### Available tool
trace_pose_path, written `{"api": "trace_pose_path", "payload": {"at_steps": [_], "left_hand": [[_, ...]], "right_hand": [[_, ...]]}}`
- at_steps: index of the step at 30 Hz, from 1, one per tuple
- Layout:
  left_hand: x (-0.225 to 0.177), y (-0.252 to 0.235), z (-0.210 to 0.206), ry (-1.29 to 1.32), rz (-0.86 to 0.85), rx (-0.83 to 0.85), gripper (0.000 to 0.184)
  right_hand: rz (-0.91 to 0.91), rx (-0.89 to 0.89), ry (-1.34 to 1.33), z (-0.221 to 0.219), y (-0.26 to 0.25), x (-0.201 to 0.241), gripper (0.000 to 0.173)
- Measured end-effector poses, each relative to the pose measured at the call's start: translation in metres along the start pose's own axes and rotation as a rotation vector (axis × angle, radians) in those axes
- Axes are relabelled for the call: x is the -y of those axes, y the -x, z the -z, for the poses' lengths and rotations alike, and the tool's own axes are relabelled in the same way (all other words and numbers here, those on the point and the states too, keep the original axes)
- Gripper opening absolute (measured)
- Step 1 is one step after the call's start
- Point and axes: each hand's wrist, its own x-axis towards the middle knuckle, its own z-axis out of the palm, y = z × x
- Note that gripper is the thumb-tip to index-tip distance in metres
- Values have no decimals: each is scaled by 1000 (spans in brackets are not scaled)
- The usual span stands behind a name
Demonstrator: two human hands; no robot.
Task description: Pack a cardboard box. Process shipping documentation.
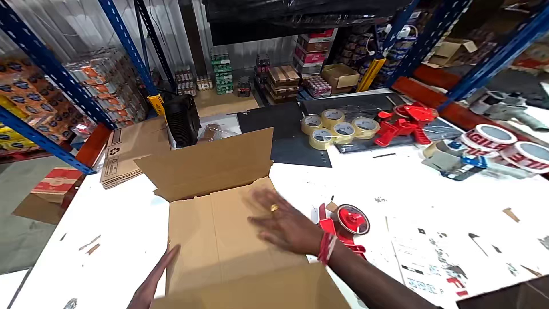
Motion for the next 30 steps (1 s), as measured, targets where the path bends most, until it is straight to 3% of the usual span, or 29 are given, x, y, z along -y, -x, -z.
{"api": "trace_pose_path", "payload": {"at_steps": [1, 4, 6, 8, 10, 12, 13, 15, 17, 19, 21, 23, 25, 27, 29, 30], "left_hand": [[-7, -15, -3, 29, 109, -74, 89], [-4, -73, 4, 134, 381, -255, 137], [3, -118, 22, 109, 378, -302, 140], [11, -161, 36, 121, 311, -278, 138], [18, -188, 40, 195, 192, -183, 134], [19, -195, 36, 308, 115, -149, 119], [20, -193, 33, 350, 91, -171, 105], [27, -180, 28, 339, -26, -226, 71], [40, -157, 22, 279, -260, -271, 25], [47, -124, 13, 206, -367, -287, 14], [51, -80, 11, 54, -380, -173, 29], [50, -49, 29, -250, -380, 33, 68], [28, -38, 53, -551, -388, 251, 95], [2, -43, 63, -770, -459, 451, 95], [-7, -61, 49, -889, -672, 545, 91], [-11, -73, 32, -886, -779, 583, 104]], "right_hand": [[-106, -143, -43, 0, 10, -13, 40], [-528, -534, -132, 7, 66, -58, 34], [-731, -662, -68, 7, 119, -68, 33], [-911, -566, -2, 4, 171, -60, 35], [-1088, -302, -86, 0, 209, -48, 51], [-1207, -93, -201, -11, 225, -43, 68], [-1233, -44, -234, -19, 227, -43, 66], [-1255, -11, -287, -33, 223, -43, 59], [-1235, -80, -403, -40, 218, -52, 51], [-1192, -240, -641, -42, 213, -54, 33], [-1167, -433, -991, -33, 206, -45, 10], [-1125, -567, -1312, -12, 199, -35, 15], [-1057, -677, -1437, 10, 188, -22, 17], [-900, -762, -1433, 35, 159, -8, 13], [-736, -796, -1383, 60, 118, 8, 13], [-670, -774, -1336, 72, 95, 16, 12]]}}
